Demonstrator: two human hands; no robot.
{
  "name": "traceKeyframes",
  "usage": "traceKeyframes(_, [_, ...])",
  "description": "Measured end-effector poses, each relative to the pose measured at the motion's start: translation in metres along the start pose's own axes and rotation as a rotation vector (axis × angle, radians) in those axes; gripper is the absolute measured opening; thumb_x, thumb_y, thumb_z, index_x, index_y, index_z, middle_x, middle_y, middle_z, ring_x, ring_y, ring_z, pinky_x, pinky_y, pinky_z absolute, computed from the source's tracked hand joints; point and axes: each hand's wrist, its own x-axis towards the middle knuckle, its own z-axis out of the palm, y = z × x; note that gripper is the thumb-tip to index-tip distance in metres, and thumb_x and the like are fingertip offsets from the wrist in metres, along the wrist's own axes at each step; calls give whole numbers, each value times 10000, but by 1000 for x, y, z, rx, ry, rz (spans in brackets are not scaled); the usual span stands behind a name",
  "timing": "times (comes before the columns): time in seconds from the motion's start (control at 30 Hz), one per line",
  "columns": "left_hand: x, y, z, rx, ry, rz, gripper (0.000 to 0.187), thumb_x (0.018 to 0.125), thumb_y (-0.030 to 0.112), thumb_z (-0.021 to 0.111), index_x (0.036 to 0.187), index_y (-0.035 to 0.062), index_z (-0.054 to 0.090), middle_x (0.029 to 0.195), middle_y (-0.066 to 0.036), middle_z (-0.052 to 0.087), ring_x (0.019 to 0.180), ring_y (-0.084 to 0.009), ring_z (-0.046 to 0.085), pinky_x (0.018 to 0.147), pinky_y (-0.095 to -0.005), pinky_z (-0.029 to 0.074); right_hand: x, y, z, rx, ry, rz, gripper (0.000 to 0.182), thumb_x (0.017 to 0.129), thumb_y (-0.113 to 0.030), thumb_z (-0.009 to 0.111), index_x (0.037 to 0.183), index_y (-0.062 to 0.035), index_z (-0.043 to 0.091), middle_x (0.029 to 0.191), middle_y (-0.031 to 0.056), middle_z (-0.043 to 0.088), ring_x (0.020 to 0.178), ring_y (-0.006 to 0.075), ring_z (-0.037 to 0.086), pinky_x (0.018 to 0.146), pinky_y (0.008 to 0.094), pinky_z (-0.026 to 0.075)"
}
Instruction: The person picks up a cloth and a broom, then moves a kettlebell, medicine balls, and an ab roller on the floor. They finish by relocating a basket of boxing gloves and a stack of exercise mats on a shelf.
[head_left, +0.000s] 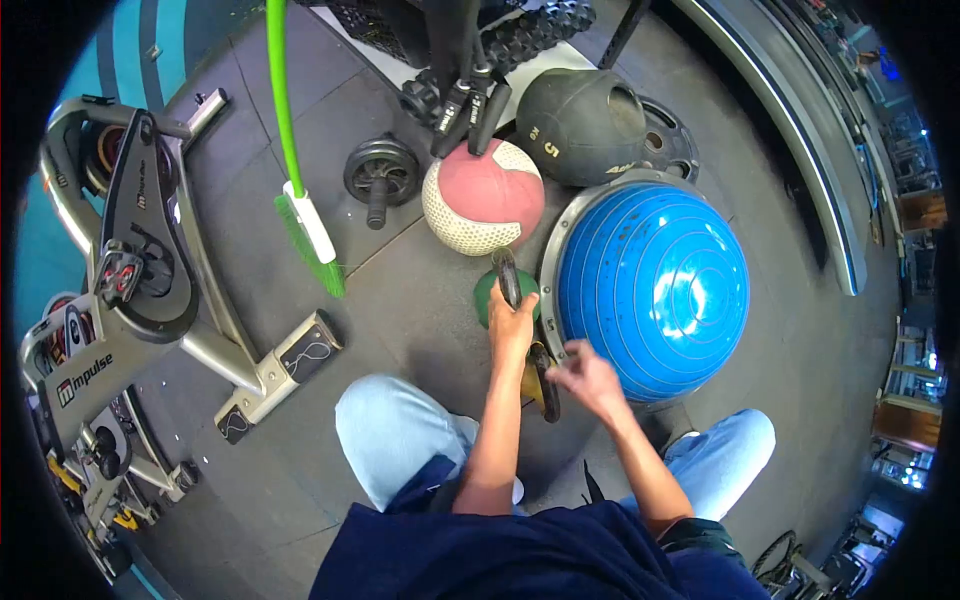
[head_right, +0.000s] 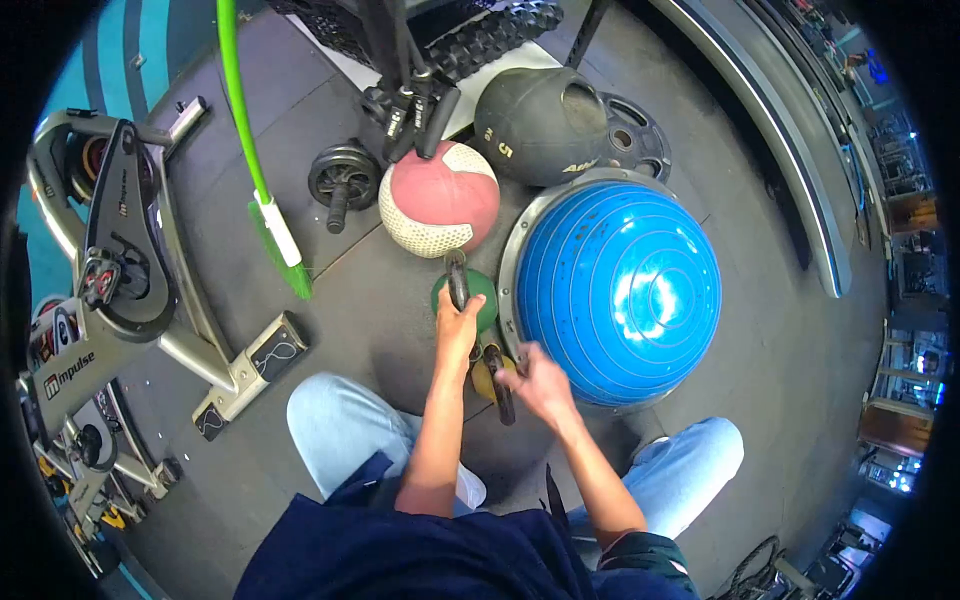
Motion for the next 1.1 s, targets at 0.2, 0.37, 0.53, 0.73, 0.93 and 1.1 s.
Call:
traceKeyframes(0.2, [-6, 122, -114, -127, 250, 476, 624, 825, 148, 652, 1368, 9, 377, 1456, -187, 296, 1372, -287, 247, 1124, -386, 185, 31, -176, -38, 313, 382, -584, 137, 858, -139, 606, 937, -28, 626, 911, 138, 648, 818, 263, 652, 751, 348, 492])
traceKeyframes(0.37, [39, 122, -189, -621, 585, 393, 437, 895, 148, 556, 1302, 45, 438, 1307, -117, 474, 1236, -238, 432, 1056, -385, 285, 175, -240, 78, 223, -68, -307, 600, 835, -386, 654, 1253, 9, 482, 1034, 150, 651, 963, 241, 626, 764, 353, 511])
traceKeyframes(0.53, [27, 109, -185, -911, 362, 97, 452, 870, 159, 562, 1296, 54, 455, 1343, -97, 419, 1245, -190, 396, 1055, -417, 277, 278, -273, 140, 517, 44, 18, 1033, 741, -482, 723, 1447, 0, 143, 1362, 236, 417, 1157, 349, 526, 854, 445, 506])
traceKeyframes(0.73, [12, 109, -223, -1060, 272, 180, 449, 903, 188, 522, 1319, 43, 438, 1371, -87, 432, 1285, -199, 382, 1064, -383, 285, 315, -285, 169, 908, -32, 69, 355, 774, -182, 669, 972, 79, 530, 850, 185, 601, 574, 256, 608, 416, 356, 485])
traceKeyframes(0.93, [2, 112, -232, -1102, 362, 206, 394, 927, 187, 499, 1291, 42, 464, 1313, -80, 484, 1234, -197, 426, 1039, -373, 312, 224, -271, 197, 1012, -222, 121, 98, 790, -23, 564, 714, 37, 580, 581, 105, 538, 417, 205, 498, 381, 336, 436])
traceKeyframes(1.1, [-64, 135, -256, -869, 368, 458, 386, 908, 129, 532, 1277, 31, 476, 1344, -113, 455, 1255, -238, 419, 1035, -384, 323, 160, -219, 157, 837, -460, 95, 111, 793, -67, 607, 780, 29, 552, 619, 97, 543, 465, 183, 531, 399, 301, 435])
